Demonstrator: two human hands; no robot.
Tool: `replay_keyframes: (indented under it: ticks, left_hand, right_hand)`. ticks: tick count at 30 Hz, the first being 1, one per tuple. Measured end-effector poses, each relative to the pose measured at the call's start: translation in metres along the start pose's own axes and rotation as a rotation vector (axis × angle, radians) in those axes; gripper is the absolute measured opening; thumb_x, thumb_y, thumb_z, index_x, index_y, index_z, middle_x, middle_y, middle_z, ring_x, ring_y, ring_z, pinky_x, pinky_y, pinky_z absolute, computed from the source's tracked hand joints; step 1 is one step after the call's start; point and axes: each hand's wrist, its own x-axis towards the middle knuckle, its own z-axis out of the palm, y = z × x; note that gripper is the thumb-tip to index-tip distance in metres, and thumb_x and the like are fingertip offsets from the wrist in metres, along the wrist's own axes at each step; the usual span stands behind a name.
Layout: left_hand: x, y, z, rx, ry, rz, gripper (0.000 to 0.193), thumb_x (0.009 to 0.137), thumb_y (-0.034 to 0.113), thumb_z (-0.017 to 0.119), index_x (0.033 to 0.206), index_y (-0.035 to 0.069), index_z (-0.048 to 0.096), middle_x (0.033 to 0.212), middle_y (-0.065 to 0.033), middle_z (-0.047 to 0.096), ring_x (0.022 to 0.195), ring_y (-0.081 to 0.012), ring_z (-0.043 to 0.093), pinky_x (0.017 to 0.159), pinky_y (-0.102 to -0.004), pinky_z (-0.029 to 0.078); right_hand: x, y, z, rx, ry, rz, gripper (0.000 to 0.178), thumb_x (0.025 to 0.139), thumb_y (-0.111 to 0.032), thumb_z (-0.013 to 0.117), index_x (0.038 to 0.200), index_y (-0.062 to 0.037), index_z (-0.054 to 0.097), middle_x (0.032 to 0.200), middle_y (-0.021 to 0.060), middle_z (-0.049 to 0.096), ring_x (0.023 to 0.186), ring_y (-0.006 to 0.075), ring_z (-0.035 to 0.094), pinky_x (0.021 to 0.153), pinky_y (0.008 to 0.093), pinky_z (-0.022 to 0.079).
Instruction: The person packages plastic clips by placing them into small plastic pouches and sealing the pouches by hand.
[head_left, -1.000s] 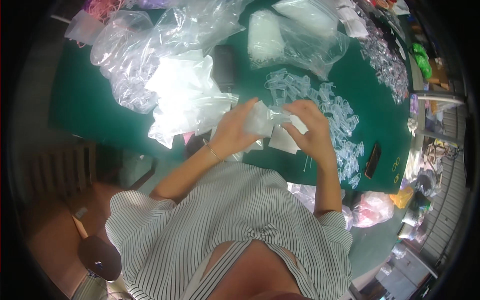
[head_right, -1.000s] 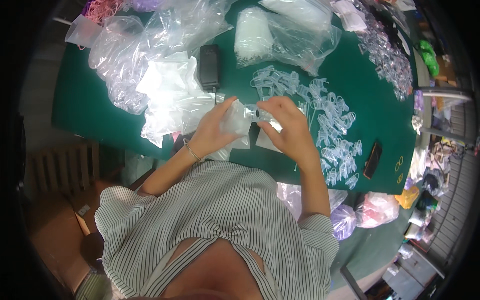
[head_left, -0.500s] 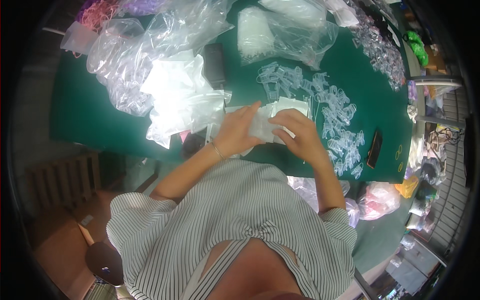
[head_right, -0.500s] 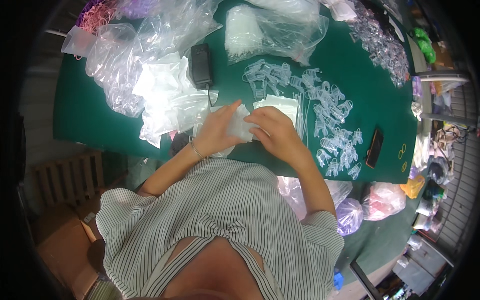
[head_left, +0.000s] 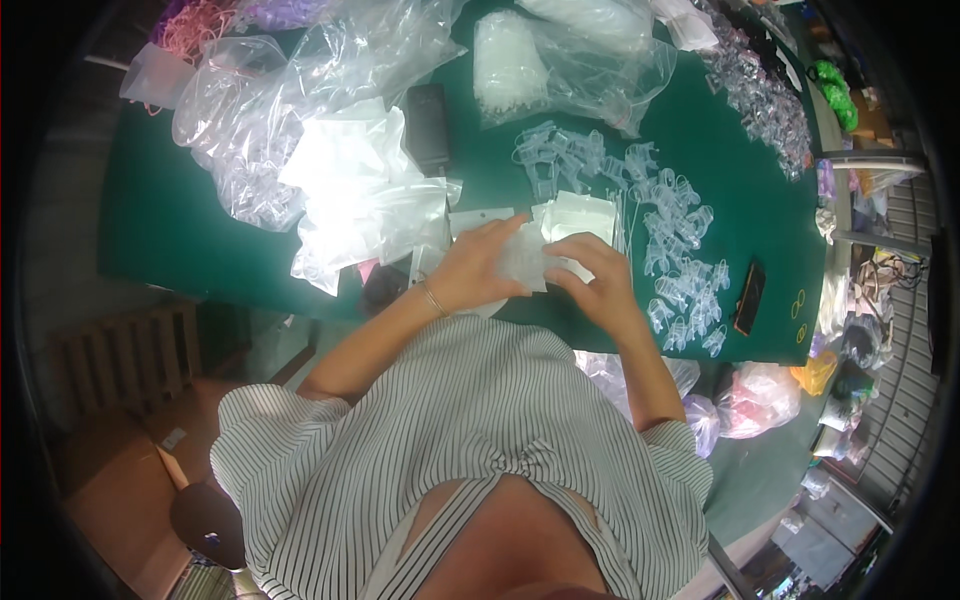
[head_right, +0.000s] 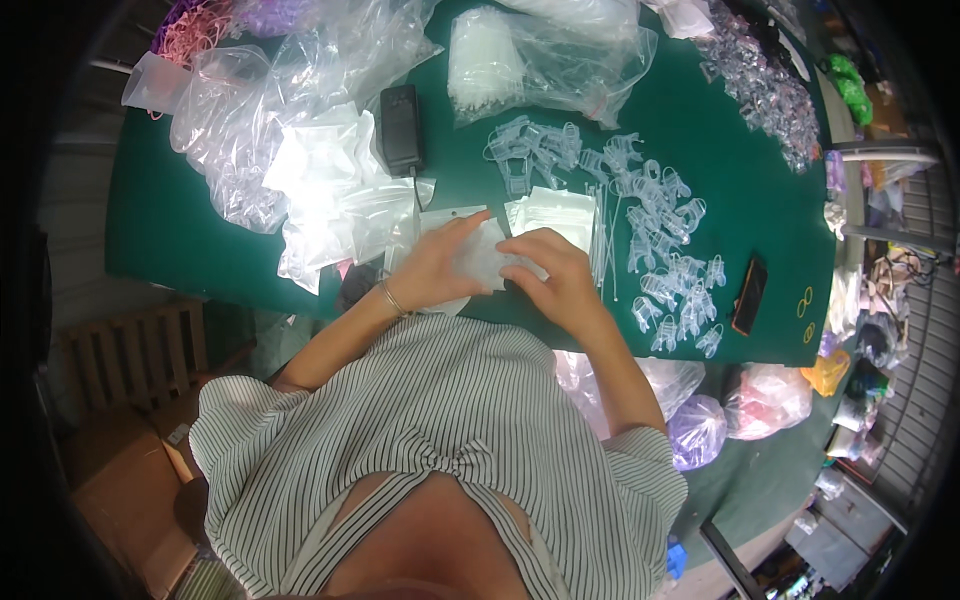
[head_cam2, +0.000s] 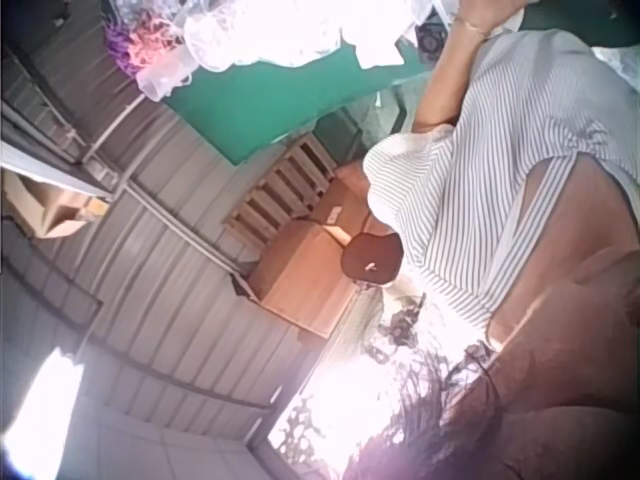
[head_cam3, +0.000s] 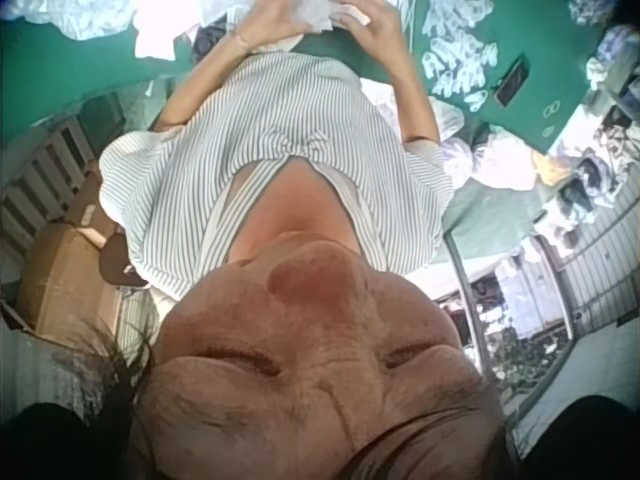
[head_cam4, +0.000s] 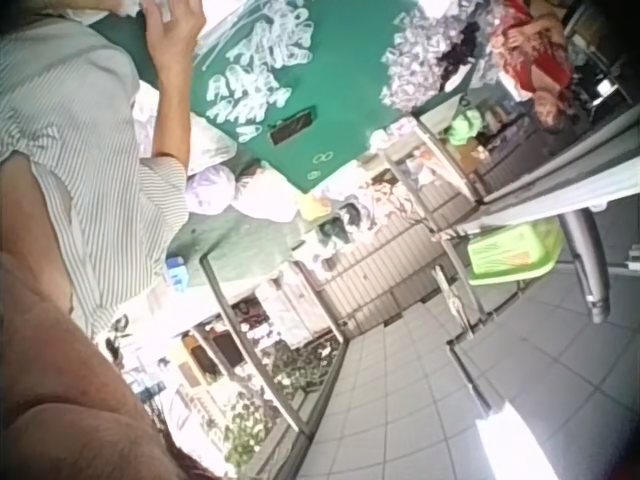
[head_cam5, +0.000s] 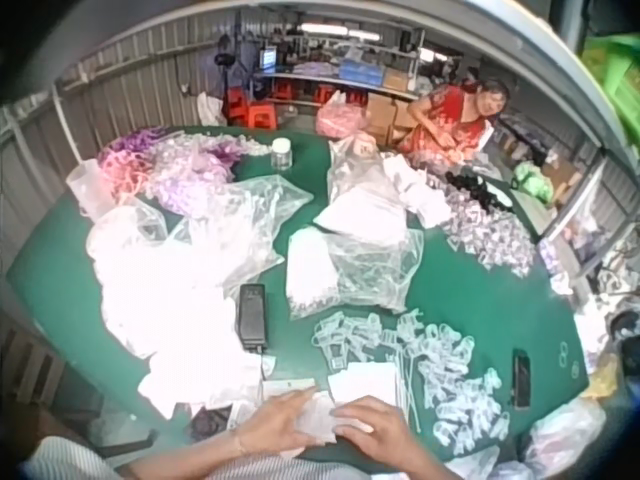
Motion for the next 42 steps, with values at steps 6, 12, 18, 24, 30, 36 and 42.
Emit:
replay_keyframes:
  ticks: [6, 12, 18, 24, 30, 36, 42]
  left_hand:
    - [0.004, 0.004, 0.003, 0.049, -0.047, 0.016, 0.088, 0.054, 0.025, 0.080, 0.129, 0.002, 0.039, 0.097, -0.0175, 0.054, 0.086, -0.0347, 0.055, 0.076, -0.0407, 0.044]
    - [0.010, 0.011, 0.002, 0.022, -0.137, 0.003, 0.093, 0.055, 0.029, 0.080, 0.131, 0.002, 0.035, 0.100, -0.0181, 0.053, 0.090, -0.0353, 0.054, 0.079, -0.0402, 0.042]
    - [0.022, 0.006, 0.010, 0.010, -0.149, -0.011, 0.089, 0.064, 0.036, 0.075, 0.131, -0.004, 0.032, 0.113, -0.0226, 0.051, 0.104, -0.0387, 0.050, 0.088, -0.0430, 0.040]
    - [0.008, -0.004, 0.032, -0.202, -0.231, -0.069, 0.098, 0.061, 0.046, 0.077, 0.133, -0.002, 0.032, 0.113, -0.0177, 0.051, 0.107, -0.0342, 0.049, 0.093, -0.0421, 0.036]
    - [0.018, 0.025, 0.016, 0.264, -0.217, -0.078, 0.108, 0.053, 0.044, 0.080, 0.134, -0.002, 0.027, 0.105, -0.0168, 0.054, 0.095, -0.0312, 0.054, 0.089, -0.0443, 0.036]
    - [0.006, 0.024, 0.028, 0.117, -0.306, -0.150, 0.098, 0.060, 0.032, 0.079, 0.134, -0.003, 0.026, 0.103, -0.0203, 0.056, 0.092, -0.0346, 0.057, 0.078, -0.0384, 0.047]
    - [0.004, 0.023, 0.034, 0.074, -0.284, -0.032, 0.097, 0.065, 0.034, 0.077, 0.137, -0.001, 0.021, 0.109, -0.0243, 0.053, 0.093, -0.0365, 0.058, 0.079, -0.0386, 0.048]
  right_hand:
    - [-0.001, 0.014, 0.004, -0.003, 0.010, 0.076, 0.028, 0.065, -0.004, 0.071, 0.092, -0.0048, 0.066, 0.087, 0.0110, 0.062, 0.085, 0.0248, 0.059, 0.076, 0.0321, 0.047]
    - [0.001, 0.019, 0.003, 0.094, -0.029, 0.055, 0.026, 0.062, -0.003, 0.073, 0.088, -0.0047, 0.067, 0.090, 0.0090, 0.063, 0.097, 0.0234, 0.055, 0.083, 0.0326, 0.044]
    - [0.003, 0.039, 0.014, 0.049, -0.040, 0.054, 0.020, 0.064, -0.007, 0.072, 0.082, -0.0014, 0.066, 0.083, 0.0107, 0.065, 0.082, 0.0229, 0.062, 0.073, 0.0329, 0.048]
    - [-0.002, 0.046, 0.002, 0.235, -0.382, 0.274, 0.032, 0.068, -0.006, 0.071, 0.098, 0.0005, 0.064, 0.087, 0.0115, 0.065, 0.079, 0.0184, 0.062, 0.070, 0.0291, 0.049]
    - [-0.016, 0.045, 0.020, 0.308, -0.088, 0.246, 0.029, 0.067, -0.009, 0.072, 0.094, -0.0021, 0.065, 0.084, 0.0092, 0.064, 0.075, 0.0197, 0.060, 0.068, 0.0301, 0.047]
    - [-0.020, 0.056, 0.016, 0.088, -0.226, -0.005, 0.031, 0.065, -0.015, 0.074, 0.094, -0.0045, 0.066, 0.081, 0.0120, 0.061, 0.077, 0.0284, 0.059, 0.069, 0.0348, 0.046]
    - [-0.028, 0.058, 0.010, 0.160, -0.367, 0.055, 0.030, 0.068, -0.013, 0.073, 0.095, -0.0026, 0.065, 0.089, 0.0143, 0.063, 0.080, 0.0256, 0.061, 0.069, 0.0327, 0.047]
